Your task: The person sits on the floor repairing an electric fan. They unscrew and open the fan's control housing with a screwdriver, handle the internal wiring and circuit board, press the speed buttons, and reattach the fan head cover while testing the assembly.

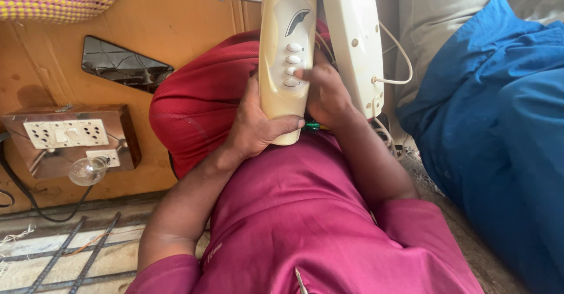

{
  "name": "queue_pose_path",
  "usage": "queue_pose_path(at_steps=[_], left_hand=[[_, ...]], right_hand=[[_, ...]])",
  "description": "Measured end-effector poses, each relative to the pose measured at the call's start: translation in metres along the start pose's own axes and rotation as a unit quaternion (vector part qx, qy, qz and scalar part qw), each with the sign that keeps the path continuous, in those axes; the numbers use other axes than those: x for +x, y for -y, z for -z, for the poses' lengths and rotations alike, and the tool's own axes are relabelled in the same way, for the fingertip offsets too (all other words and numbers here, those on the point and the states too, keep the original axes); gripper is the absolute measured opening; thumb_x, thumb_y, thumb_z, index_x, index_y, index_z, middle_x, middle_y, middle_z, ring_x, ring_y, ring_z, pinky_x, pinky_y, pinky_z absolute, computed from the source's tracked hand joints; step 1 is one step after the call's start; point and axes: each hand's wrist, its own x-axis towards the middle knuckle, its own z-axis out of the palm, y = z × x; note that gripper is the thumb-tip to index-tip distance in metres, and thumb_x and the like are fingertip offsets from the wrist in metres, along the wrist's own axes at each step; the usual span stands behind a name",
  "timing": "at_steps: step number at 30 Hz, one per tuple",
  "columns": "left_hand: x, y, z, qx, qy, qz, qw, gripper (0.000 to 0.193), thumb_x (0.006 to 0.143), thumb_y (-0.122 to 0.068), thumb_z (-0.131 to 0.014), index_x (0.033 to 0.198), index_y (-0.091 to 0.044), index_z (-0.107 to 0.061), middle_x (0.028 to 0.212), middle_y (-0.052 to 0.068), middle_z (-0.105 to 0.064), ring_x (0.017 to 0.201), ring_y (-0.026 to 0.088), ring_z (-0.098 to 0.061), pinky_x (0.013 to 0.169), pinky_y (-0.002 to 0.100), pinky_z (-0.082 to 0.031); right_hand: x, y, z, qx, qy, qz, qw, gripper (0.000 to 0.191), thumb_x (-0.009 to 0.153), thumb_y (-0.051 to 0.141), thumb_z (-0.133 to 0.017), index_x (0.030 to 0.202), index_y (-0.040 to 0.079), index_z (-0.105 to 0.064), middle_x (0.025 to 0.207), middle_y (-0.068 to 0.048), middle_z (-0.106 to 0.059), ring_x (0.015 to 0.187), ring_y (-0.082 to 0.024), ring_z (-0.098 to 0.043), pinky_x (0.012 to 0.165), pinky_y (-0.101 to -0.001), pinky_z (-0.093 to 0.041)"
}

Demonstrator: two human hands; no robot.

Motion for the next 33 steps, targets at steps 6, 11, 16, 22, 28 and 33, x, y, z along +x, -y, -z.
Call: queue_pose_path(at_steps=[6,11,16,22,28,33], left_hand=[[-0.001,0.003,0.0,-0.006,-0.01,0.012,1.0,0.087,0.075,0.001,-0.085,0.146,-0.003,-0.034,0.131,0.011,-0.057,0.119,0.019,-0.062,0.099,0.036,-0.059],[-0.002,0.003,-0.001,-0.026,-0.003,0.016,1.0,0.086,0.076,0.001,-0.085,0.145,-0.003,-0.034,0.131,0.012,-0.057,0.119,0.019,-0.062,0.1,0.036,-0.059],[-0.002,0.002,-0.001,0.002,0.002,0.006,1.0,0.086,0.078,-0.001,-0.086,0.146,-0.002,-0.034,0.133,0.012,-0.056,0.12,0.019,-0.061,0.102,0.036,-0.058],[-0.002,0.0,-0.002,-0.001,-0.005,0.016,1.0,0.087,0.076,-0.001,-0.086,0.145,-0.002,-0.034,0.132,0.012,-0.057,0.119,0.019,-0.061,0.1,0.036,-0.058],[-0.001,0.002,0.0,-0.025,0.0,0.012,1.0,0.086,0.077,0.002,-0.085,0.146,-0.003,-0.035,0.132,0.011,-0.057,0.119,0.02,-0.061,0.1,0.036,-0.058],[-0.002,0.003,-0.001,-0.043,-0.014,0.035,0.998,0.087,0.074,0.004,-0.083,0.145,-0.004,-0.034,0.13,0.011,-0.058,0.118,0.02,-0.063,0.097,0.037,-0.06]], right_hand=[[-0.001,-0.008,0.001,-0.034,-0.074,-0.002,0.997,0.067,0.08,-0.011,-0.066,0.142,-0.006,-0.042,0.126,-0.019,-0.063,0.118,-0.031,-0.065,0.107,-0.0456,-0.052],[0.001,-0.002,0.002,-0.011,-0.029,-0.014,0.999,0.059,0.089,0.004,-0.068,0.143,-0.003,-0.045,0.127,-0.016,-0.064,0.118,-0.027,-0.065,0.107,-0.0429,-0.052],[0.019,-0.002,0.006,0.072,-0.106,-0.06,0.99,0.051,0.093,0.022,-0.071,0.135,-0.003,-0.054,0.115,-0.015,-0.067,0.105,-0.027,-0.067,0.096,-0.0431,-0.056],[0.022,-0.006,0.006,0.03,-0.149,-0.054,0.987,0.048,0.094,0.018,-0.072,0.133,-0.005,-0.057,0.112,-0.014,-0.066,0.101,-0.026,-0.066,0.091,-0.0429,-0.056],[0.001,0.0,-0.001,-0.003,-0.029,-0.016,0.999,0.061,0.088,0.003,-0.07,0.143,-0.001,-0.043,0.127,-0.014,-0.063,0.118,-0.026,-0.065,0.106,-0.0426,-0.053],[-0.005,-0.005,-0.005,-0.049,-0.058,0.009,0.997,0.067,0.084,-0.007,-0.073,0.143,-0.004,-0.043,0.129,-0.019,-0.062,0.121,-0.03,-0.064,0.109,-0.0456,-0.051]])
